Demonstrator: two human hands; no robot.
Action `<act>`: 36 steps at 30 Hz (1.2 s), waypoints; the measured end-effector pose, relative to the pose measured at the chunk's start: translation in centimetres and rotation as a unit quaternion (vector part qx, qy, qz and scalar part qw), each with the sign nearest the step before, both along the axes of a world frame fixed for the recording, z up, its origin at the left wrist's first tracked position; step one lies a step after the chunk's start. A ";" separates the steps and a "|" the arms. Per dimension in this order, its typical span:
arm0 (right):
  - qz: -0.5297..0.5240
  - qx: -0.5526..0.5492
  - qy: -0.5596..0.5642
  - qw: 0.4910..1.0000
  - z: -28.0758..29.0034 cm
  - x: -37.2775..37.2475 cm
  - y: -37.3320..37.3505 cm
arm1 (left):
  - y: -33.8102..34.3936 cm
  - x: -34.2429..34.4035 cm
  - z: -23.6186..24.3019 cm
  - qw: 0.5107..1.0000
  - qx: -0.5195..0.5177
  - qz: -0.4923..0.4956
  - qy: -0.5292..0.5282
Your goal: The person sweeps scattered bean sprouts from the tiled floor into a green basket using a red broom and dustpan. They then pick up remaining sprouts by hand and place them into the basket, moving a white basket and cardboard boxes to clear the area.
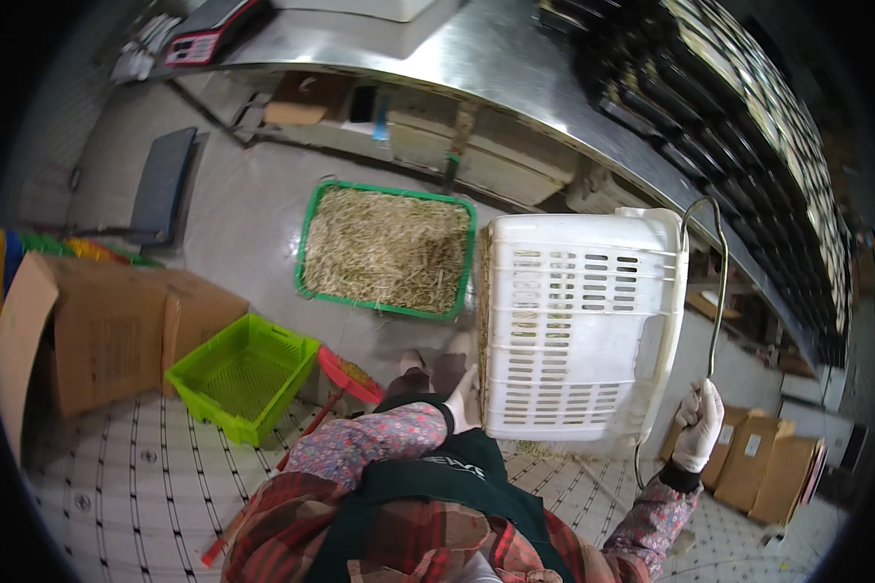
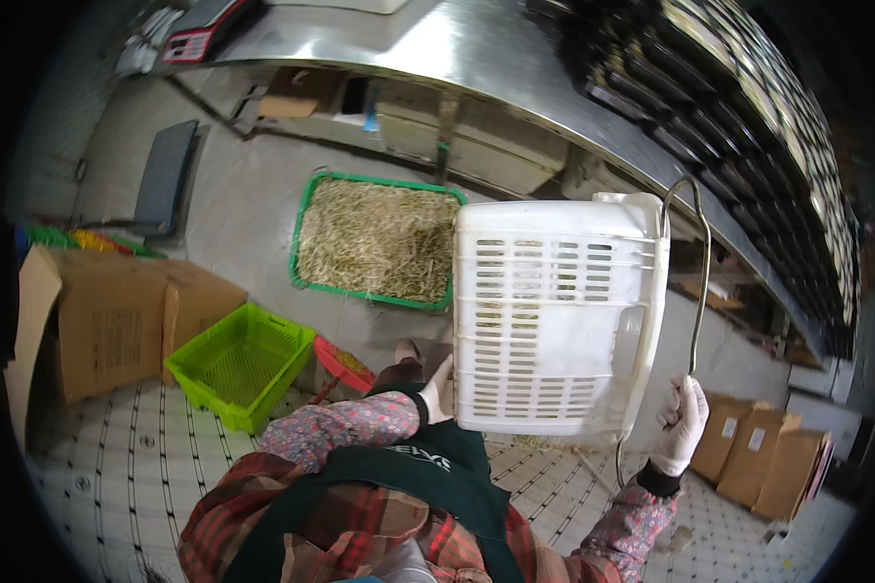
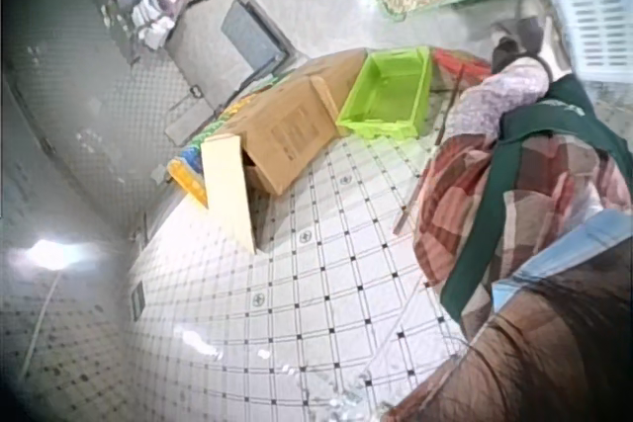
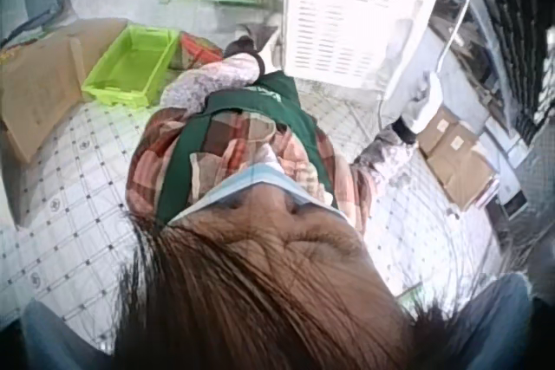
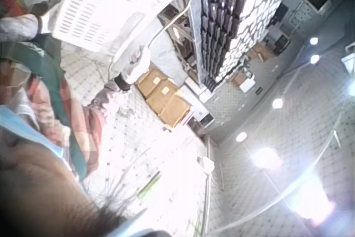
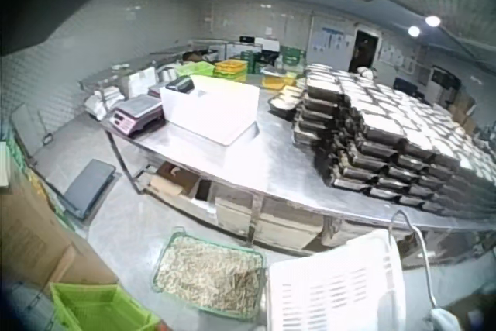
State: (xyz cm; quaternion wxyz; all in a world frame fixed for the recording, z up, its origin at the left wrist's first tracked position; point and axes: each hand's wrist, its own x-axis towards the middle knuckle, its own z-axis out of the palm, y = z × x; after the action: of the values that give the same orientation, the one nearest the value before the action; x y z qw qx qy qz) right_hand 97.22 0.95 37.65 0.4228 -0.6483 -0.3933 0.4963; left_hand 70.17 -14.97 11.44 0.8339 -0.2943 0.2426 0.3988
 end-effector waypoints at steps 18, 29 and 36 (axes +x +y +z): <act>0.595 -0.080 0.262 0.756 13.6 -20.0 -2.4 | -13.1 -3.2 9.1 0.872 0.210 0.405 0.175; 0.387 0.032 0.261 0.884 -8.1 -13.8 -1.6 | -12.4 -8.7 13.7 0.679 0.065 0.517 0.518; 0.283 -0.174 0.191 0.924 -35.5 -14.8 -4.0 | -4.8 -10.3 3.0 0.624 -0.127 0.343 0.691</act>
State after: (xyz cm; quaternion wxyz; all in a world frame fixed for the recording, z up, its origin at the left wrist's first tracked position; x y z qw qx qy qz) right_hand 82.38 -3.06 2.13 0.2125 -0.4656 -0.3799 0.7706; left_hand 59.83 -19.74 14.46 0.1781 -0.0972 0.6772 0.7073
